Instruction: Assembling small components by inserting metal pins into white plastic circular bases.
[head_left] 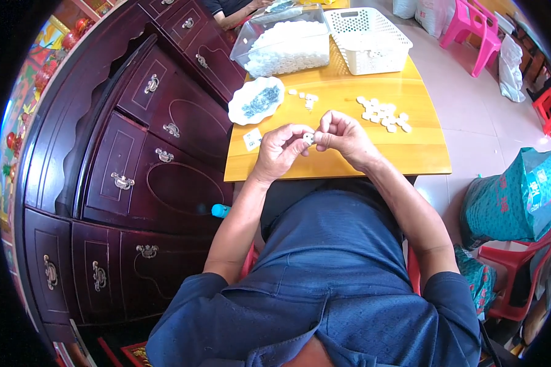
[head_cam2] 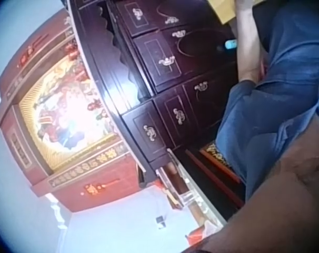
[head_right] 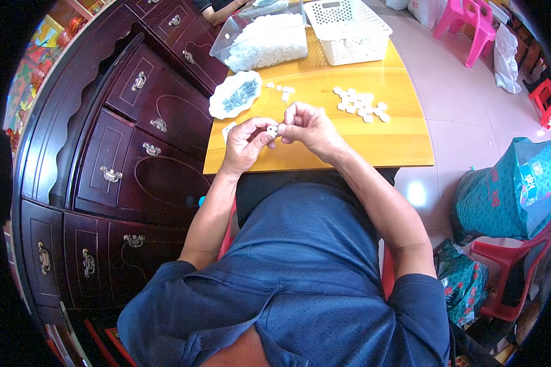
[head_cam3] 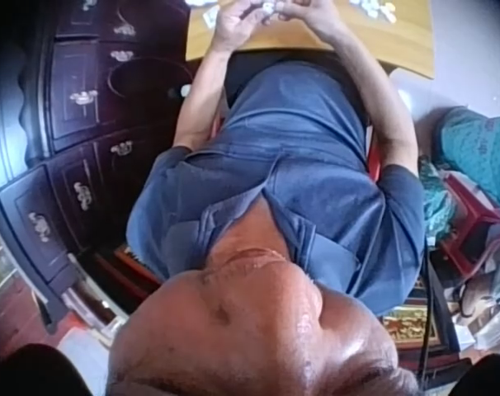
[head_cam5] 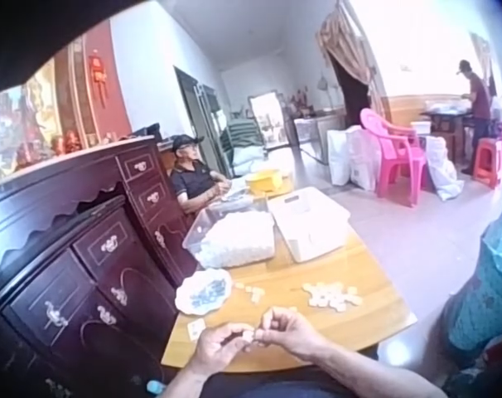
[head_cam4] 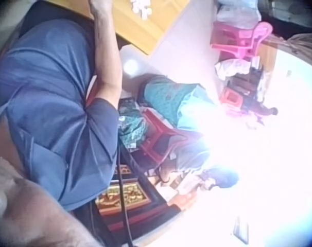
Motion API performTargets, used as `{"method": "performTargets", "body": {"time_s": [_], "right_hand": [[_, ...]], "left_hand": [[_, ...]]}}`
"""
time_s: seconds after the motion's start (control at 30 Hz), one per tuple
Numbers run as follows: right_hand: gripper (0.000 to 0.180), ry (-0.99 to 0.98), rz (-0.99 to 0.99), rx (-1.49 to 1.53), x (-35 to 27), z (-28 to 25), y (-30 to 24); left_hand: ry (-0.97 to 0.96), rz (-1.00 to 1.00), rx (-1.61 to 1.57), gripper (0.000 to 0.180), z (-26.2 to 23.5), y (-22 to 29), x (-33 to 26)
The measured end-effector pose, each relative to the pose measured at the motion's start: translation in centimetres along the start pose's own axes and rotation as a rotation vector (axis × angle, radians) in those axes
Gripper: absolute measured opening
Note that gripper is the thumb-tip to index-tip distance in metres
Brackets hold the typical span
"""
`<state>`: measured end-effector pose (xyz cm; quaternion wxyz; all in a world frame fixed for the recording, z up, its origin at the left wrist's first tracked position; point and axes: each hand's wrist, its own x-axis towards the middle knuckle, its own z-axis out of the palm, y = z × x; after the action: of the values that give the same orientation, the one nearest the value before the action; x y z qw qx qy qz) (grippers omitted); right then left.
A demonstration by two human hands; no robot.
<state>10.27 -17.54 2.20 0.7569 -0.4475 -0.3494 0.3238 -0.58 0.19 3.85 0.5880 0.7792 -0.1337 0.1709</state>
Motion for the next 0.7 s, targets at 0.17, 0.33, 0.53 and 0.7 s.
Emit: {"method": "performTargets", "body": {"time_s": [0.17, 0.33, 0.53, 0.7], "right_hand": [[0.017, 0.014, 0.002, -0.007, 0.1, -0.2, 0.3], [0.014, 0.099, -0.05, -0.098, 0.3, -1.8, 0.4], [0.013, 0.339, -0.245, -1.309, -0.6, -5.2, -0.1], [0.012, 0.437, -0.21, -1.52, -0.5, -7.5, 0.5]], "left_hand": [[0.006, -0.021, -0.009, 0.019, 0.1, -0.4, 0.0], [-0.015, -0.162, 0.041, 0.034, 0.6, -1.9, 0.7], [0.04, -0.146, 0.606, 0.036, -0.9, -5.3, 2.9], [0.085, -0.015, 0.873, 0.028, -0.8, -7.4, 5.6]]}}
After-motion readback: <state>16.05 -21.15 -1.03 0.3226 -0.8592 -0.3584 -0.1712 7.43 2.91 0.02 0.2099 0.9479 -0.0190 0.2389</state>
